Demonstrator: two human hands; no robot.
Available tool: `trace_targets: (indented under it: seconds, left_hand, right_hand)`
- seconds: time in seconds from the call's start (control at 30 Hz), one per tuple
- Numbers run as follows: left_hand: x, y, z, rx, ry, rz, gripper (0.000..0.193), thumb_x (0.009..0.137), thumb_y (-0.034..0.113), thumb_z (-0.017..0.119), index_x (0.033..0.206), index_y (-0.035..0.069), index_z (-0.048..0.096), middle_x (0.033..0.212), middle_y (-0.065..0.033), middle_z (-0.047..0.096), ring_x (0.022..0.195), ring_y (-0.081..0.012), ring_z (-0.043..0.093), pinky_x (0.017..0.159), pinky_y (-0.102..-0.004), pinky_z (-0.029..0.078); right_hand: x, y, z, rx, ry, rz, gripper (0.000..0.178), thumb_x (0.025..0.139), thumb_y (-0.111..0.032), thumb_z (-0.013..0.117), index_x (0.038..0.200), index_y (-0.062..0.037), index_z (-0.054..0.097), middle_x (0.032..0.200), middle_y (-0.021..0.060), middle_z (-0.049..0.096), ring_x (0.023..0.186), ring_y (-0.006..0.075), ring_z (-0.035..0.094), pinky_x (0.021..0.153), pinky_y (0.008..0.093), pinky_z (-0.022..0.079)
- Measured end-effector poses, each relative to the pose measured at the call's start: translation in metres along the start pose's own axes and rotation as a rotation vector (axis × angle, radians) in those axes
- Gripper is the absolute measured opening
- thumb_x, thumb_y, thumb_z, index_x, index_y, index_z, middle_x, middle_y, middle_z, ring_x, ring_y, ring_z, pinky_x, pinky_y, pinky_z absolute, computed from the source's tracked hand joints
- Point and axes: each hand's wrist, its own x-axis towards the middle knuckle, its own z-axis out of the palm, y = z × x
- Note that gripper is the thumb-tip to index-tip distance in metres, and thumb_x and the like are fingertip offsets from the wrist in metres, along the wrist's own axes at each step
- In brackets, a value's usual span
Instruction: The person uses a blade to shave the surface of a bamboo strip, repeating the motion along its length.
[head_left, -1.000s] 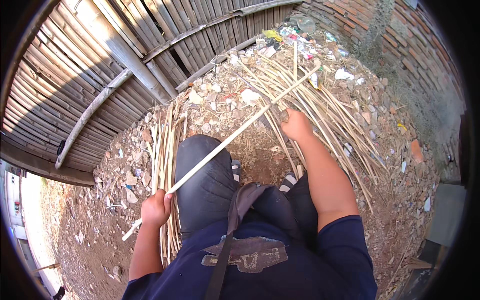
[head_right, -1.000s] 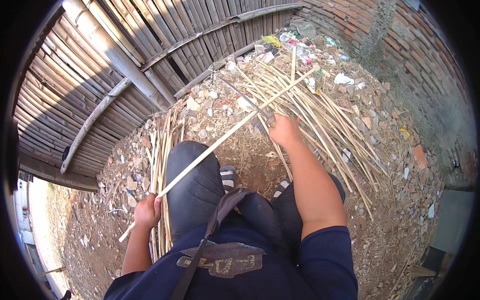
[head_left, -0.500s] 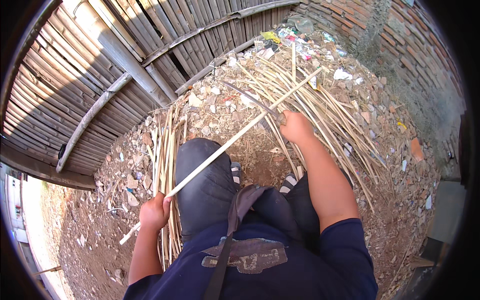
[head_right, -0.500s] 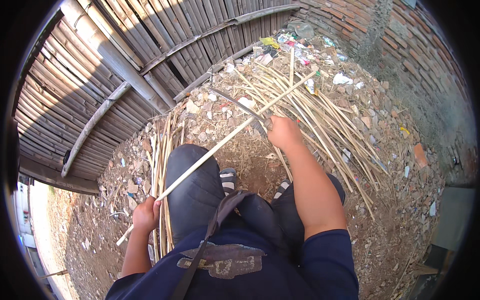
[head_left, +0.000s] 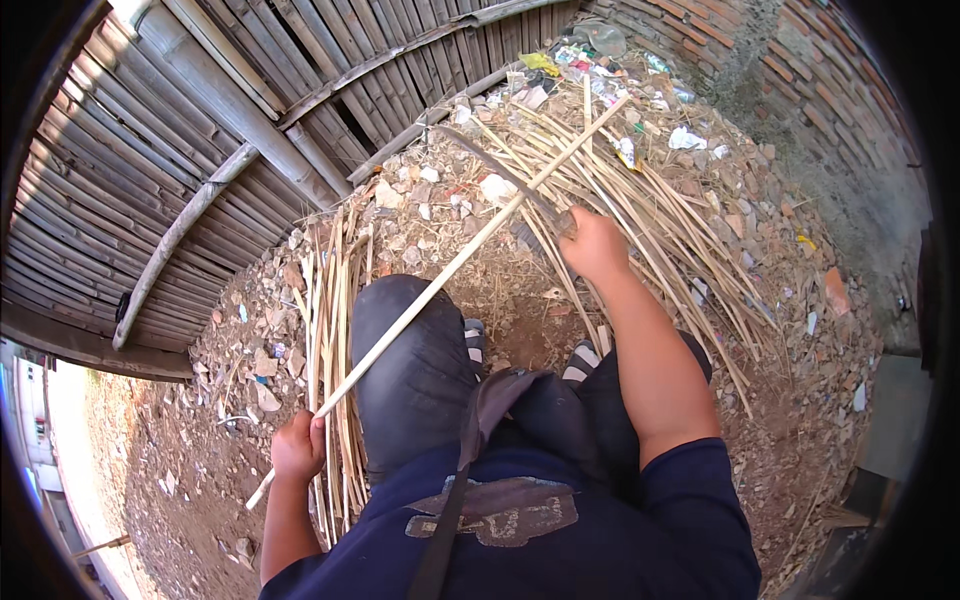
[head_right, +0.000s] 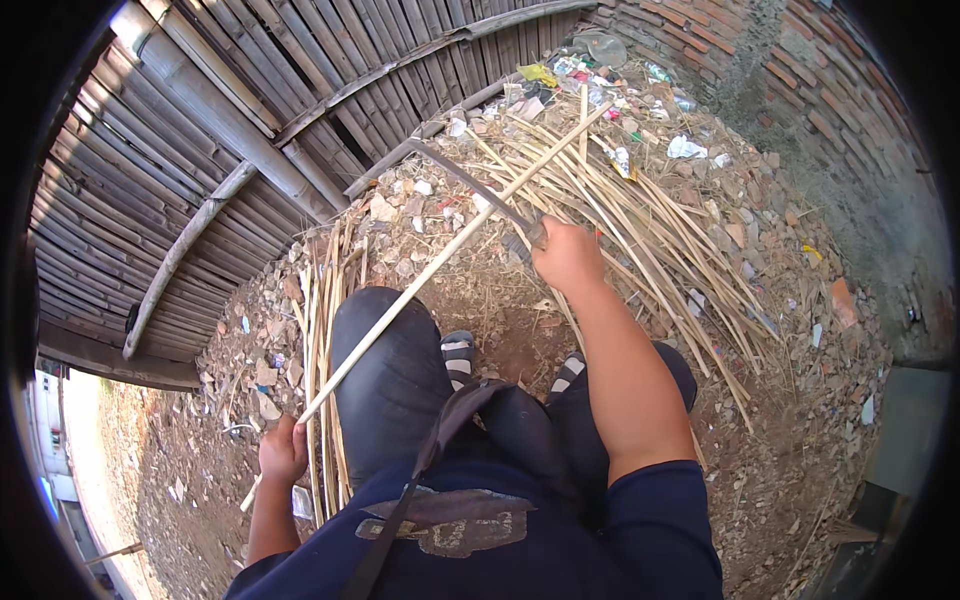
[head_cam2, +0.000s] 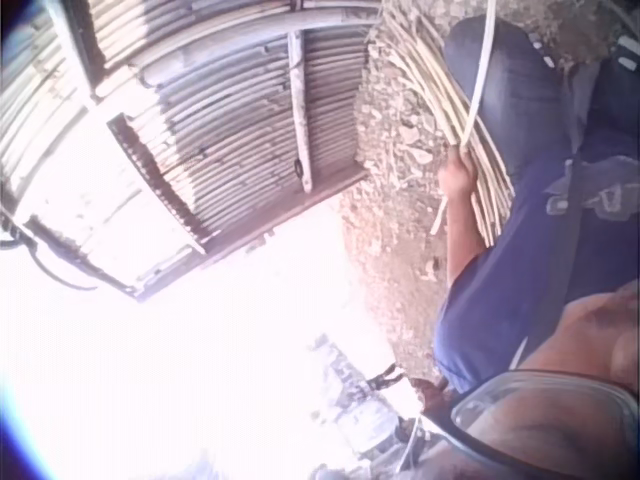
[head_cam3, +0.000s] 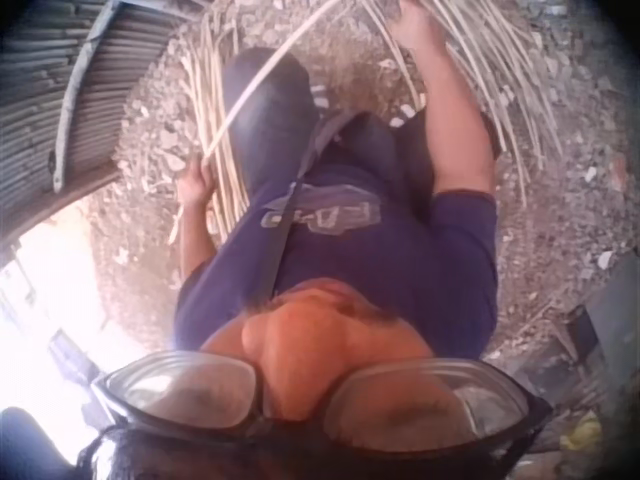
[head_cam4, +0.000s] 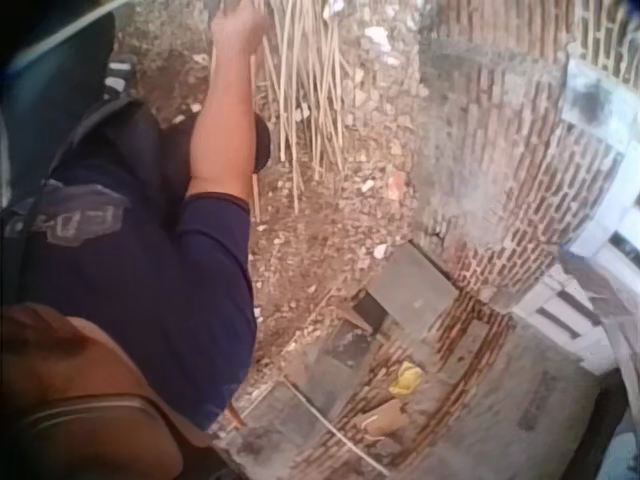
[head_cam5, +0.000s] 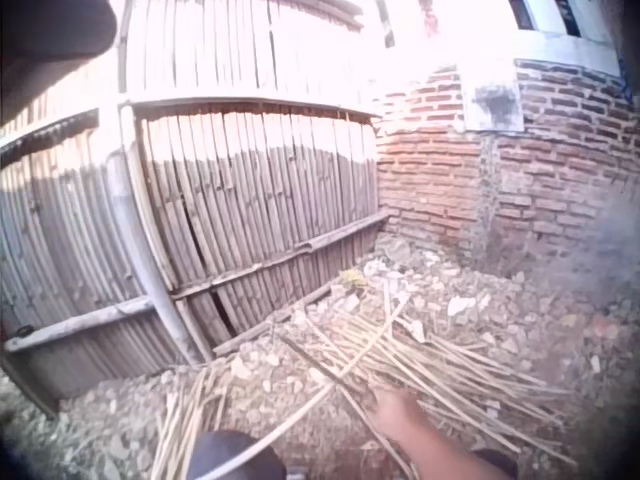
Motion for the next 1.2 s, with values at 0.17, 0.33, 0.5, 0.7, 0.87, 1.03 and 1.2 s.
trace_targets:
  seconds: [0.17,0.33,0.5,0.7,0.87,1.03,1.2]
  left_hand:
    - [0.013,0.021,-0.008,-0.025,-0.082,-0.032,0.024,0.102,0.028,0.055,0.094,0.006,0.059,0.081,-0.0227,0.066,0.072,-0.0462,0.065,0.064,-0.0564,0.050]
    - [0.040,0.065,-0.018,-0.151,-0.021,0.067,0.025,0.101,0.028,0.058,0.108,0.004,0.062,0.092,-0.0227,0.068,0.080,-0.0465,0.066,0.070,-0.0548,0.052]
    - [0.043,0.068,-0.003,-0.027,-0.163,-0.033,0.032,0.104,0.036,0.057,0.097,0.005,0.056,0.085,-0.0225,0.068,0.075,-0.0481,0.066,0.065,-0.0573,0.051]
    - [0.047,0.090,-0.009,0.041,-0.115,-0.058,0.035,0.106,0.039,0.054,0.094,0.006,0.054,0.085,-0.0213,0.068,0.073,-0.0479,0.066,0.064,-0.0580,0.051]
    - [0.044,0.088,-0.003,0.049,-0.093,-0.033,0.033,0.104,0.038,0.056,0.094,0.007,0.054,0.082,-0.0192,0.069,0.071,-0.0455,0.067,0.063,-0.0568,0.052]
    - [0.051,0.088,0.006,0.032,-0.037,-0.006,0.030,0.103,0.037,0.059,0.093,0.008,0.055,0.076,-0.0190,0.068,0.069,-0.0449,0.067,0.062,-0.0564,0.052]
    - [0.042,0.077,0.015,0.016,-0.040,-0.018,0.029,0.103,0.036,0.059,0.093,0.009,0.055,0.072,-0.0206,0.066,0.067,-0.0455,0.067,0.060,-0.0566,0.052]
  right_hand:
    - [-0.025,-0.037,0.000,-0.184,-0.140,-0.393,0.022,0.076,-0.020,0.074,0.094,-0.0101,0.066,0.080,0.0171,0.069,0.080,0.0398,0.069,0.071,0.0512,0.055]
    - [-0.033,-0.048,0.002,-0.195,-0.203,-0.439,0.021,0.075,-0.020,0.076,0.091,-0.0113,0.064,0.080,0.0142,0.069,0.081,0.0373,0.070,0.070,0.0512,0.054]
    - [-0.037,-0.048,-0.001,-0.212,-0.267,-0.438,0.023,0.079,-0.023,0.076,0.095,-0.0101,0.066,0.082,0.0156,0.071,0.084,0.0377,0.071,0.075,0.0514,0.056]
    - [-0.018,-0.031,0.008,-0.056,-0.321,-0.232,0.029,0.077,-0.020,0.072,0.105,-0.0093,0.070,0.088,0.0197,0.071,0.088,0.0406,0.070,0.078,0.0518,0.056]
    - [-0.032,-0.051,0.018,-0.181,-0.379,-0.404,0.037,0.078,-0.020,0.071,0.112,-0.0076,0.071,0.089,0.0237,0.071,0.089,0.0415,0.069,0.080,0.0507,0.056]
    - [-0.014,-0.029,0.016,-0.031,-0.336,-0.178,0.035,0.079,-0.019,0.071,0.112,-0.0087,0.072,0.089,0.0217,0.071,0.087,0.0418,0.069,0.078,0.0500,0.055]
    - [-0.035,-0.056,0.004,-0.194,-0.326,-0.339,0.028,0.079,-0.018,0.071,0.106,-0.0082,0.070,0.086,0.0210,0.070,0.085,0.0417,0.069,0.076,0.0503,0.055]
